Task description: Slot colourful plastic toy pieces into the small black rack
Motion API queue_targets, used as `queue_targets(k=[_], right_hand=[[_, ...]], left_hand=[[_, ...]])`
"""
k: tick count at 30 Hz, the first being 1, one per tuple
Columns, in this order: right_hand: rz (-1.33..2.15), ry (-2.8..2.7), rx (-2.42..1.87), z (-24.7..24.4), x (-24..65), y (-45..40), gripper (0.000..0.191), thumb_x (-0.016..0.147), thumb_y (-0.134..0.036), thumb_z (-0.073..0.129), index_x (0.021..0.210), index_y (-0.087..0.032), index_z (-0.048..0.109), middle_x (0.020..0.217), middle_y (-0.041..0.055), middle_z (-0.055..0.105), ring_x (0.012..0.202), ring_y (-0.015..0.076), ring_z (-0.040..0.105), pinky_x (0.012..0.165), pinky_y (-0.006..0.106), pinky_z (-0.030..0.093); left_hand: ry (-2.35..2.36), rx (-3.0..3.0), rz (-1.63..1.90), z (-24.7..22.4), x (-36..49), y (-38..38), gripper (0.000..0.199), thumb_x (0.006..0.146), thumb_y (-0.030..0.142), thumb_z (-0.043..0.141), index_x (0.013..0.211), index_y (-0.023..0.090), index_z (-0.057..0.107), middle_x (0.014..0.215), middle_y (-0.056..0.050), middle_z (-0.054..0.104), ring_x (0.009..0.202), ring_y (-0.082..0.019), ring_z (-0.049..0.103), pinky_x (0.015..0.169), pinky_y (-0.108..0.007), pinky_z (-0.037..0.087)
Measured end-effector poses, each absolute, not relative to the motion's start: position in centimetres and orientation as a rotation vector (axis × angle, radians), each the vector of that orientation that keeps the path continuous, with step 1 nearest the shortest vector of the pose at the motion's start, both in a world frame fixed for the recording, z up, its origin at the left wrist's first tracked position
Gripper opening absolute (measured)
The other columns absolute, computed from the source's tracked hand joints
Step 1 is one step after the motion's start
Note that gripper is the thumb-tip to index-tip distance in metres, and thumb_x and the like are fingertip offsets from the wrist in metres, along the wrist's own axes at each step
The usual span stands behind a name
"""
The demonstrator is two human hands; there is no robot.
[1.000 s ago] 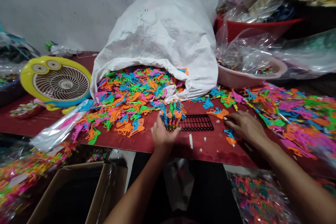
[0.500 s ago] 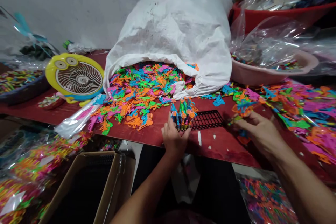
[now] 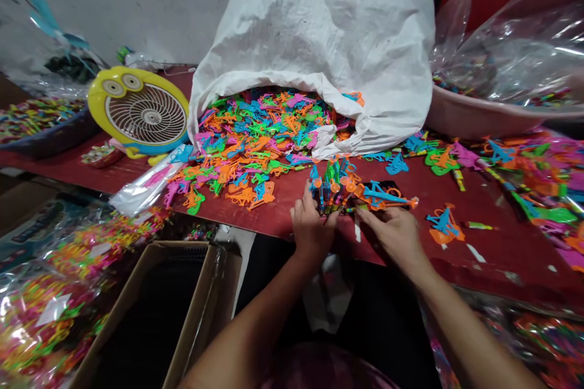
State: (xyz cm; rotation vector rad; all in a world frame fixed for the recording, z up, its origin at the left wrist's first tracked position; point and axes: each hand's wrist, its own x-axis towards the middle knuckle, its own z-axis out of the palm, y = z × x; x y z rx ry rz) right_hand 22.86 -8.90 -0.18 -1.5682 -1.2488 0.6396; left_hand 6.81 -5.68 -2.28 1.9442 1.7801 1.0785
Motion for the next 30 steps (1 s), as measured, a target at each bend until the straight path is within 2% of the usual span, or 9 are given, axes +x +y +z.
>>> queue_targets(k=[3, 6, 10, 16, 20, 23, 26, 30], right_hand=[[0.417, -1.412, -1.634, -0.1, 22.5, -9.2, 0.028, 0.081, -0.047, 0.064, 0.071, -0.021, 0.071, 0.065, 0.0033, 0.071, 0.061, 0.0206, 0.064, 0.063, 0.033, 0.049], [0.276, -1.517, -1.609, 0.0, 22.2, -9.4, 0.030, 0.085, -0.045, 0.060, 0.067, -0.022, 0.069, 0.063, 0.0038, 0.069, 0.060, 0.0198, 0.063, 0.064, 0.032, 0.048], [0.196, -1.528, -1.595, -0.1, 22.0, -9.1, 0.030, 0.087, -0.044, 0.058, 0.071, -0.021, 0.069, 0.067, 0.0046, 0.069, 0.063, 0.0196, 0.062, 0.065, 0.032, 0.047], [0.155, -1.548, -1.614, -0.4, 21.8, -9.0, 0.029, 0.090, -0.044, 0.056, 0.075, -0.021, 0.066, 0.071, 0.0050, 0.067, 0.067, 0.0199, 0.060, 0.067, 0.032, 0.045], [0.095, -1.654, -1.662, 0.3, 21.7, -9.0, 0.042, 0.091, -0.046, 0.052, 0.056, -0.025, 0.045, 0.056, 0.0027, 0.051, 0.057, 0.0181, 0.050, 0.060, 0.032, 0.038], [0.058, -1.709, -1.651, 1.0, 21.5, -8.7, 0.046, 0.094, -0.048, 0.048, 0.056, -0.026, 0.034, 0.056, 0.0022, 0.047, 0.055, 0.0170, 0.046, 0.057, 0.031, 0.035], [0.019, -1.765, -1.606, 1.2, 21.4, -8.5, 0.045, 0.097, -0.048, 0.043, 0.058, -0.026, 0.034, 0.057, 0.0019, 0.047, 0.054, 0.0159, 0.045, 0.055, 0.030, 0.033], [-0.082, -1.878, -1.644, 0.9, 21.6, -8.4, 0.045, 0.100, -0.046, 0.038, 0.060, -0.025, 0.040, 0.058, 0.0027, 0.049, 0.052, 0.0156, 0.044, 0.055, 0.030, 0.029]], left_hand=[[1.779, 1.958, 1.065, -2.3, 6.8, -5.6, 0.090, 0.076, 0.043, 0.079, 0.149, 0.014, 0.035, 0.118, -0.014, 0.067, 0.102, -0.030, 0.062, 0.090, -0.042, 0.047], [1.778, 1.951, 1.043, -2.3, 6.8, -5.6, 0.090, 0.076, 0.042, 0.079, 0.149, 0.015, 0.034, 0.121, -0.015, 0.066, 0.102, -0.030, 0.062, 0.090, -0.042, 0.047], [1.764, 1.934, 1.068, -2.2, 6.8, -5.7, 0.089, 0.076, 0.041, 0.079, 0.148, 0.014, 0.036, 0.117, -0.015, 0.067, 0.103, -0.030, 0.062, 0.091, -0.043, 0.047], [1.794, 1.924, 1.076, -2.1, 6.9, -5.7, 0.084, 0.076, 0.043, 0.079, 0.144, 0.015, 0.041, 0.102, -0.011, 0.069, 0.095, -0.029, 0.061, 0.085, -0.041, 0.047], [1.792, 1.926, 1.082, -2.1, 6.9, -5.7, 0.083, 0.075, 0.043, 0.079, 0.144, 0.015, 0.042, 0.101, -0.011, 0.069, 0.096, -0.030, 0.061, 0.085, -0.041, 0.047], [1.786, 1.930, 1.089, -2.3, 6.9, -5.7, 0.086, 0.075, 0.044, 0.079, 0.145, 0.014, 0.040, 0.103, -0.011, 0.069, 0.096, -0.030, 0.061, 0.086, -0.042, 0.047], [1.771, 1.937, 1.114, -2.5, 7.0, -5.7, 0.088, 0.074, 0.040, 0.080, 0.147, 0.015, 0.037, 0.110, -0.012, 0.069, 0.098, -0.030, 0.062, 0.086, -0.041, 0.047], [1.755, 1.938, 1.127, -2.6, 7.0, -5.6, 0.088, 0.074, 0.038, 0.081, 0.147, 0.014, 0.037, 0.107, -0.011, 0.069, 0.098, -0.029, 0.062, 0.086, -0.041, 0.047]])
